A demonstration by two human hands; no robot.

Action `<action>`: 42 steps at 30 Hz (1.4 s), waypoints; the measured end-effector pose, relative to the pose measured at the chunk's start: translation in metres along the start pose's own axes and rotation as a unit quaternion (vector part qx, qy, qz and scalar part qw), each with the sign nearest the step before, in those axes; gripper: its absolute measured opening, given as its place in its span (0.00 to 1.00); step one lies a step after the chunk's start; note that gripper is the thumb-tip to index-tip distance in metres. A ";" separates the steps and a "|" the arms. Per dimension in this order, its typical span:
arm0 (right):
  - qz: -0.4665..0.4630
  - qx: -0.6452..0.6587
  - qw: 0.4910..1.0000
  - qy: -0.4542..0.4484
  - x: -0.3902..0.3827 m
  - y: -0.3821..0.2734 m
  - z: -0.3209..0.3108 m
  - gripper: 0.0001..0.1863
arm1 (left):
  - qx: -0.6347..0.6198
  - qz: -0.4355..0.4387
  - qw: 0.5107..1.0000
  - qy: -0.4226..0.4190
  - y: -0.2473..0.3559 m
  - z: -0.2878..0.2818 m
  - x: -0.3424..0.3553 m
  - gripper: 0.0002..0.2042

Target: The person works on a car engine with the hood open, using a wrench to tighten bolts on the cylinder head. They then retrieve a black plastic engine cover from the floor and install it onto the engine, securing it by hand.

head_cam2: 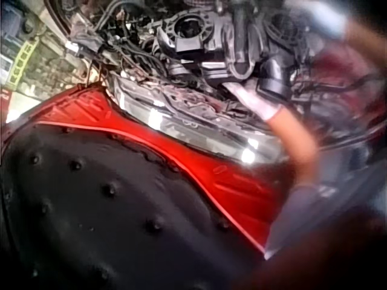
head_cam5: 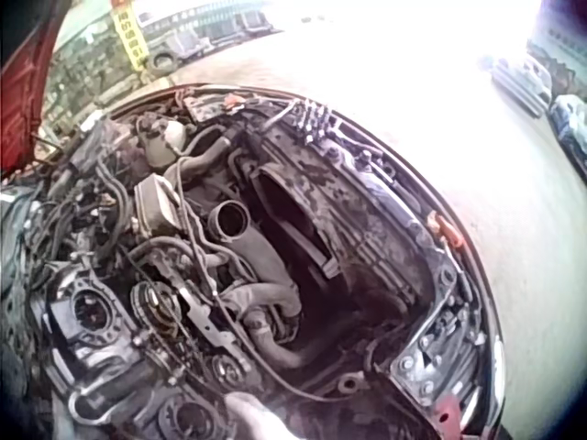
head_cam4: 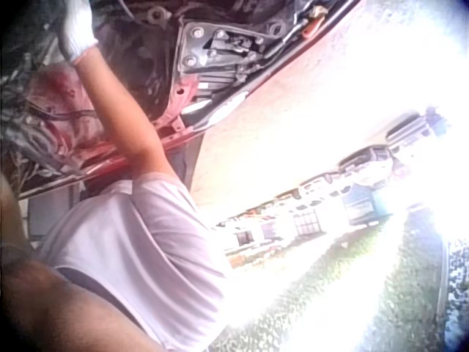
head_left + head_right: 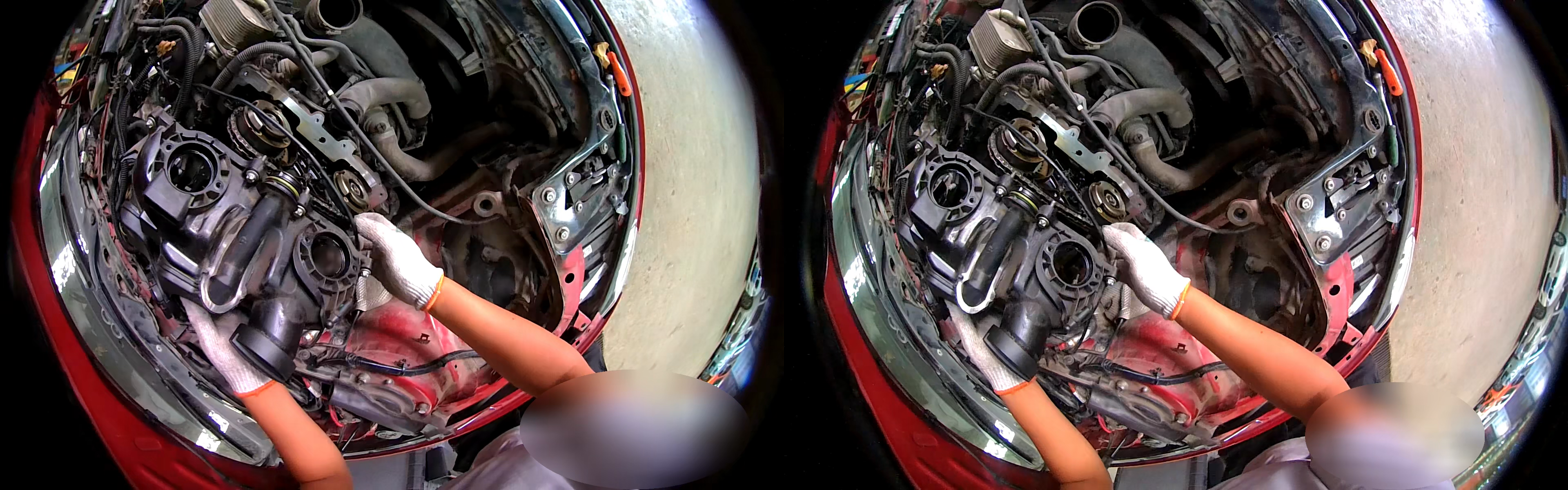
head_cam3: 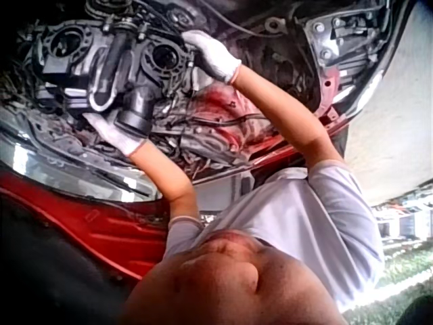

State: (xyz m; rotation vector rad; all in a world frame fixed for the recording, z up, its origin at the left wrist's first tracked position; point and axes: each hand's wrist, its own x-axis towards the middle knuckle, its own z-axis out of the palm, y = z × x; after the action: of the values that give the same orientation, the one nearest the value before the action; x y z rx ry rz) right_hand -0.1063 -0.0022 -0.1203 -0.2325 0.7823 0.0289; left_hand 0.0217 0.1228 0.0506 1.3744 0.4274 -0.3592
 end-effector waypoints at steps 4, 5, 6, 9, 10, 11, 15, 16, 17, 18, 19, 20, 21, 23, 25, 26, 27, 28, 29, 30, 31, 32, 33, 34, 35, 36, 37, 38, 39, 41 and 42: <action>-0.131 -0.159 0.977 -0.050 -0.007 -0.009 -0.008 0.23 | -0.012 -0.045 0.998 -0.048 0.002 -0.035 0.025 0.26; -0.096 -0.179 0.977 -0.060 -0.013 -0.014 -0.010 0.23 | -0.012 -0.058 0.996 -0.064 0.002 -0.046 0.031 0.25; -0.062 -0.201 0.975 -0.068 -0.022 -0.024 -0.007 0.23 | -0.012 -0.068 0.995 -0.076 0.001 -0.058 0.035 0.25; -0.069 -0.280 0.956 -0.057 -0.037 -0.036 0.000 0.20 | 0.004 -0.051 0.997 -0.062 0.001 -0.064 0.031 0.25; -0.058 -0.265 0.960 -0.072 -0.039 -0.039 -0.002 0.19 | 0.008 -0.042 0.998 -0.050 0.000 -0.061 0.028 0.25; -0.045 -0.250 0.963 -0.087 -0.041 -0.041 -0.004 0.18 | 0.011 -0.032 0.999 -0.036 -0.002 -0.057 0.024 0.25; -0.017 -0.233 0.961 -0.148 -0.043 -0.049 -0.020 0.18 | 0.031 0.003 0.999 -0.009 -0.005 -0.034 0.015 0.23; -0.006 -0.239 0.958 -0.158 -0.041 -0.053 -0.022 0.18 | 0.046 0.013 0.999 -0.019 -0.006 -0.039 0.016 0.22; -0.003 -0.183 0.965 -0.186 -0.038 -0.051 -0.027 0.18 | 0.062 0.021 0.997 -0.031 -0.006 -0.045 0.016 0.21; 0.004 -0.175 0.966 -0.189 -0.037 -0.052 -0.026 0.18 | 0.079 0.033 0.996 -0.039 -0.004 -0.051 0.015 0.20; 0.009 -0.166 0.967 -0.192 -0.037 -0.053 -0.025 0.18 | 0.093 0.041 0.994 -0.037 -0.003 -0.055 0.014 0.20; 0.014 -0.157 0.968 -0.194 -0.037 -0.054 -0.024 0.19 | 0.102 0.049 0.993 -0.033 -0.003 -0.058 0.013 0.20; 0.044 -0.145 0.970 -0.192 -0.036 -0.054 -0.027 0.18 | 0.109 0.055 0.992 -0.029 -0.004 -0.059 0.013 0.19; 0.007 -0.164 0.970 -0.182 -0.039 -0.051 -0.023 0.16 | 0.121 0.066 0.990 -0.024 -0.006 -0.055 0.013 0.19; -0.020 -0.175 0.973 -0.150 -0.047 -0.050 -0.017 0.14 | 0.132 0.077 0.988 -0.017 -0.007 -0.051 0.013 0.18; -0.015 -0.193 0.973 -0.129 -0.051 -0.052 -0.013 0.14 | 0.139 0.083 0.987 -0.015 -0.007 -0.049 0.013 0.18; -0.010 -0.211 0.971 -0.112 -0.054 -0.056 -0.009 0.14 | 0.141 0.091 0.986 -0.011 -0.006 -0.047 0.012 0.18; -0.006 -0.229 0.969 -0.094 -0.056 -0.058 -0.006 0.14 | 0.150 0.095 0.984 -0.007 -0.006 -0.045 0.011 0.18; -0.036 -0.291 0.953 -0.073 -0.057 -0.053 -0.006 0.15 | 0.154 0.101 0.983 -0.002 -0.004 -0.046 0.008 0.17; -0.042 -0.244 0.967 -0.068 -0.063 -0.050 -0.002 0.16 | 0.150 0.092 0.984 -0.005 -0.005 -0.045 0.008 0.18; -0.041 -0.268 0.961 -0.049 -0.068 -0.051 0.000 0.15 | 0.147 0.084 0.985 -0.007 -0.005 -0.046 0.008 0.18; -0.040 -0.291 0.955 -0.031 -0.070 -0.052 0.001 0.15 | 0.144 0.080 0.986 -0.006 -0.006 -0.045 0.008 0.19; -0.051 -0.274 0.959 -0.051 -0.069 -0.051 0.000 0.15 | 0.141 0.079 0.987 -0.005 -0.007 -0.045 0.009 0.19; -0.062 -0.255 0.962 -0.070 -0.066 -0.049 -0.002 0.15 | 0.139 0.077 0.987 -0.003 -0.006 -0.045 0.010 0.20; -0.071 -0.239 0.964 -0.089 -0.066 -0.049 -0.003 0.15 | 0.150 0.083 0.985 -0.009 -0.007 -0.046 0.011 0.20; -0.052 -0.256 0.962 -0.074 -0.066 -0.052 -0.002 0.14 | 0.126 0.075 0.989 -0.009 -0.009 -0.041 0.012 0.20; -0.034 -0.274 0.959 -0.059 -0.066 -0.056 0.000 0.14 | 0.101 0.066 0.993 -0.008 -0.010 -0.037 0.012 0.20; -0.016 -0.291 0.956 -0.045 -0.067 -0.060 0.002 0.14 | 0.103 0.069 0.992 -0.012 -0.013 -0.039 0.013 0.20; -0.044 -0.340 0.939 -0.032 -0.066 -0.061 0.003 0.14 | 0.107 0.073 0.991 -0.017 -0.015 -0.040 0.016 0.20; -0.089 -0.415 0.905 -0.012 -0.067 -0.060 0.007 0.14 | 0.103 0.111 0.988 -0.016 -0.021 -0.034 0.012 0.20; -0.114 -0.452 0.885 -0.003 -0.065 -0.061 0.009 0.13 | 0.122 0.091 0.988 -0.023 -0.022 -0.034 0.012 0.19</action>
State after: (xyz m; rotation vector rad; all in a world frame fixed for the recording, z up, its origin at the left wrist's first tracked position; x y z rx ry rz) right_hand -0.1391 -0.0561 -0.0563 -1.2144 0.6844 0.1740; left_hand 0.0191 0.1528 0.0210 1.6268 0.2216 -0.2983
